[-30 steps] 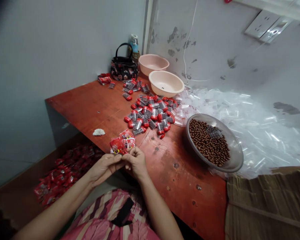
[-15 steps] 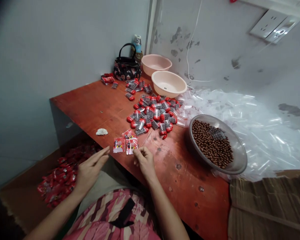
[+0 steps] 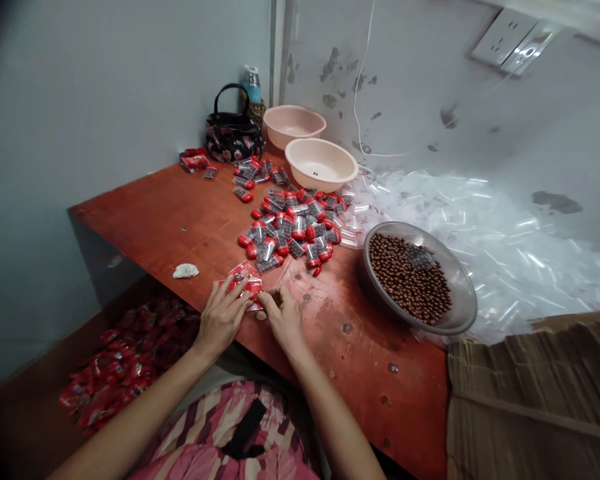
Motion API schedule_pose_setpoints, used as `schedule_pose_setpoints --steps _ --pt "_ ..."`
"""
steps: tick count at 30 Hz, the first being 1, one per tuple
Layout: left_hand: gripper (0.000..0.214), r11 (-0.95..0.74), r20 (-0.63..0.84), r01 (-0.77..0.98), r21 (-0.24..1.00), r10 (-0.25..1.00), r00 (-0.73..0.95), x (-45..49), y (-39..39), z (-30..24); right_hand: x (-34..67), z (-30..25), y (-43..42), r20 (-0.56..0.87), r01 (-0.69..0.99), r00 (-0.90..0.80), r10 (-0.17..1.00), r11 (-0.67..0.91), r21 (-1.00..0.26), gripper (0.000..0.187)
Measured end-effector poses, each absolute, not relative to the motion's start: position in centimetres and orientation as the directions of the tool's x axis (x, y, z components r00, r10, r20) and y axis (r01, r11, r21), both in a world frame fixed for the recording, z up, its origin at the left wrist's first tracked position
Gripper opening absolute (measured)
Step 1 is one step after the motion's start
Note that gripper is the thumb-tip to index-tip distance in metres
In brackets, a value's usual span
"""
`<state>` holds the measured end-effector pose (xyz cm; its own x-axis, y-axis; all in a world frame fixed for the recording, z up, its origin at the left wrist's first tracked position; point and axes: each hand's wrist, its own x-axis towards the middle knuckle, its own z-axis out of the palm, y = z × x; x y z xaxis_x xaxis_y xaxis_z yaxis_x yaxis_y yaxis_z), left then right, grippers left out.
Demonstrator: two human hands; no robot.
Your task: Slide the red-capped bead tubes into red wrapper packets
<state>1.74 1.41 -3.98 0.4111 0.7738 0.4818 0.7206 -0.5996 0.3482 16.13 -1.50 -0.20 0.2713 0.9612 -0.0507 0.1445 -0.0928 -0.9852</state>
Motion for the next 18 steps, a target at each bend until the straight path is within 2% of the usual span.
schedule_pose_setpoints --steps 2,4,7,8,10,12,14,15,17,18 --pt "0.029 -0.620 0.520 0.693 0.368 0.755 0.399 1.8 1.3 -3.7 15.8 -0.5 -0.8 -0.051 0.156 0.294 0.954 -0.101 -0.983 0.024" --pt "0.029 -0.639 0.548 0.643 0.422 0.745 0.381 1.8 1.1 -3.2 15.5 -0.7 -0.3 -0.105 0.061 0.272 0.957 -0.126 -0.990 0.030" --pt "0.035 -0.562 0.499 0.535 0.631 0.822 0.274 1.7 0.8 -2.2 15.4 -0.6 0.3 -0.177 -0.140 0.230 0.957 -0.147 -0.979 0.029" --pt "0.039 -0.472 0.428 0.490 0.733 0.880 0.208 1.6 0.7 -1.9 15.4 -0.4 0.4 -0.188 -0.185 0.222 0.957 -0.147 -0.972 0.028" --pt "0.041 -0.211 0.177 0.355 0.911 0.976 0.126 1.6 0.8 -1.4 15.5 -0.2 0.5 -0.202 -0.235 0.192 0.960 -0.155 -0.960 0.028" --pt "0.030 0.073 -0.099 0.158 0.985 0.982 0.163 1.8 0.9 -1.1 15.7 -0.1 0.5 -0.199 -0.217 0.147 0.969 -0.164 -0.962 0.029" --pt "0.024 0.295 -0.275 -0.040 0.955 0.927 0.254 2.1 1.1 -1.0 16.3 0.0 0.6 -0.162 -0.097 0.093 0.983 -0.153 -0.984 0.025" --pt "0.024 0.376 -0.331 -0.113 0.920 0.898 0.289 2.3 1.2 -0.9 16.8 0.1 0.8 -0.118 0.017 0.076 0.990 -0.120 -0.993 0.021" --pt "0.024 0.470 -0.400 -0.187 0.863 0.860 0.317 2.5 1.3 -0.8 18.6 0.7 1.4 0.024 0.336 0.081 0.996 -0.005 -0.942 0.014" --pt "0.023 0.488 -0.416 -0.196 0.851 0.852 0.317 2.5 1.3 -0.7 19.8 1.1 1.9 0.118 0.518 0.079 0.990 0.060 -0.853 0.015"
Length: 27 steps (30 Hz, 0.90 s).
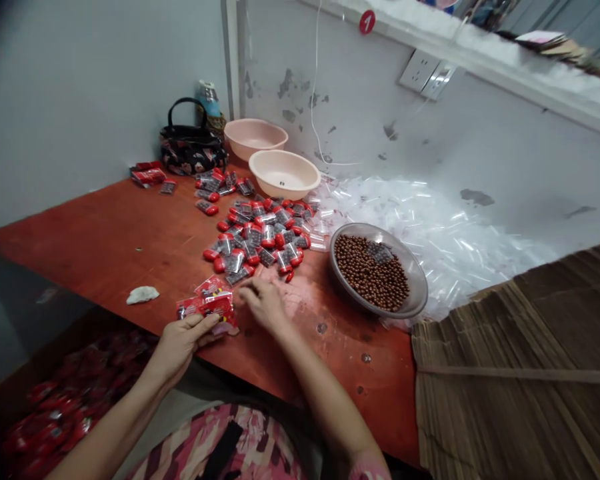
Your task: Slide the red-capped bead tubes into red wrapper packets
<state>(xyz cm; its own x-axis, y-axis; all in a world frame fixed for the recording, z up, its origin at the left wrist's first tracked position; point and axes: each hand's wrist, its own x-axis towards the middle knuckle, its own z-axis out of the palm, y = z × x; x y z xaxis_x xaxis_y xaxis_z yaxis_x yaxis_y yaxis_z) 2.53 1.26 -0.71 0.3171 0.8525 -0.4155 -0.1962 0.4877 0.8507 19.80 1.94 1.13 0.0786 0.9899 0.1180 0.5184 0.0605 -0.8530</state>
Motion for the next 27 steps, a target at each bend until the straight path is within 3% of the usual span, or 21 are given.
schedule_pose_setpoints --steps 2,3,5,7,10,15,19,24,27 --pt "0.022 0.490 -0.424 -0.208 0.847 0.857 0.293 2.5 1.2 -0.6 22.8 2.1 3.3 0.270 0.830 0.034 0.962 0.123 -0.544 0.025" --pt "0.021 0.488 -0.427 -0.221 0.844 0.862 0.273 2.5 1.1 -0.6 24.4 2.6 4.1 0.289 0.917 -0.072 0.955 0.177 -0.357 0.030" --pt "0.019 0.510 -0.454 -0.255 0.822 0.856 0.249 2.6 0.9 -0.5 27.5 3.2 5.7 0.216 0.942 -0.313 0.925 0.331 -0.053 0.039" --pt "0.019 0.552 -0.492 -0.288 0.782 0.831 0.257 2.7 0.8 -0.3 29.8 3.2 6.8 0.103 0.883 -0.466 0.879 0.455 0.112 0.043" --pt "0.020 0.597 -0.521 -0.309 0.741 0.801 0.296 2.8 0.8 -0.2 31.7 2.5 7.7 0.005 0.813 -0.562 0.827 0.551 0.191 0.046" --pt "0.020 0.611 -0.534 -0.333 0.718 0.791 0.299 2.9 1.0 -0.4 32.1 1.7 7.8 -0.022 0.782 -0.604 0.796 0.598 0.175 0.044" --pt "0.019 0.578 -0.508 -0.396 0.714 0.816 0.275 3.3 1.0 -0.2 31.7 1.0 7.5 0.074 0.832 -0.554 0.829 0.551 0.061 0.039" --pt "0.017 0.476 -0.382 -0.363 0.801 0.873 0.303 5.1 1.1 -0.4 29.7 -0.1 5.7 0.243 0.847 -0.328 0.913 0.398 -0.353 0.031" --pt "0.016 0.382 -0.288 -0.289 0.878 0.903 0.319 6.3 1.4 -0.9 26.8 -0.2 3.4 0.253 0.657 -0.070 0.965 0.236 -0.716 0.030"
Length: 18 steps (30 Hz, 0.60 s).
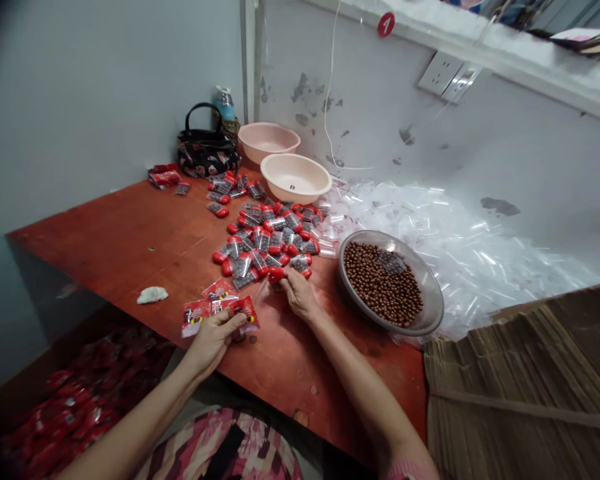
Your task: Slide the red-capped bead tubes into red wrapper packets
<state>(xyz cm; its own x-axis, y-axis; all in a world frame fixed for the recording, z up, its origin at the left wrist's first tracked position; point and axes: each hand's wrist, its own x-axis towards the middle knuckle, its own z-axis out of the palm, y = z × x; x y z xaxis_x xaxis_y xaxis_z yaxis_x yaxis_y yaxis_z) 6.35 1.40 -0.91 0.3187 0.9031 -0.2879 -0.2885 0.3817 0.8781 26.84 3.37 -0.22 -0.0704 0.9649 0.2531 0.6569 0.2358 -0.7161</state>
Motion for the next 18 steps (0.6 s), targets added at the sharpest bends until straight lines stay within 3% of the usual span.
schedule_pose_setpoints --steps 2,4,6,10,14,18 --pt "0.014 0.257 -0.175 -0.211 0.943 0.923 0.341 6.8 1.6 -1.1 24.7 0.0 1.6 0.184 0.433 0.037 0.982 0.150 -0.889 0.029" --pt "0.011 0.082 -0.032 -0.118 0.990 0.926 0.376 7.0 1.7 -1.1 22.8 0.4 0.1 0.107 0.239 0.035 0.994 0.096 -0.966 0.027" --pt "0.010 -0.062 0.078 -0.050 0.997 0.907 0.414 6.8 1.7 -1.1 21.8 0.9 -0.9 0.035 0.094 0.002 0.999 0.035 -0.995 0.026" --pt "0.011 -0.183 0.162 -0.007 0.983 0.849 0.503 6.3 1.4 -1.0 21.8 1.4 -1.3 -0.168 -0.190 -0.049 0.985 -0.174 -0.966 0.038" --pt "0.014 -0.236 0.177 0.039 0.971 0.819 0.545 6.3 1.2 -0.9 22.3 1.6 -0.9 -0.330 -0.261 -0.131 0.935 -0.353 -0.898 0.034" --pt "0.017 -0.220 0.152 0.072 0.973 0.841 0.520 6.5 0.9 -1.1 21.8 1.3 -0.9 -0.382 -0.255 -0.066 0.922 -0.386 -0.887 0.020"
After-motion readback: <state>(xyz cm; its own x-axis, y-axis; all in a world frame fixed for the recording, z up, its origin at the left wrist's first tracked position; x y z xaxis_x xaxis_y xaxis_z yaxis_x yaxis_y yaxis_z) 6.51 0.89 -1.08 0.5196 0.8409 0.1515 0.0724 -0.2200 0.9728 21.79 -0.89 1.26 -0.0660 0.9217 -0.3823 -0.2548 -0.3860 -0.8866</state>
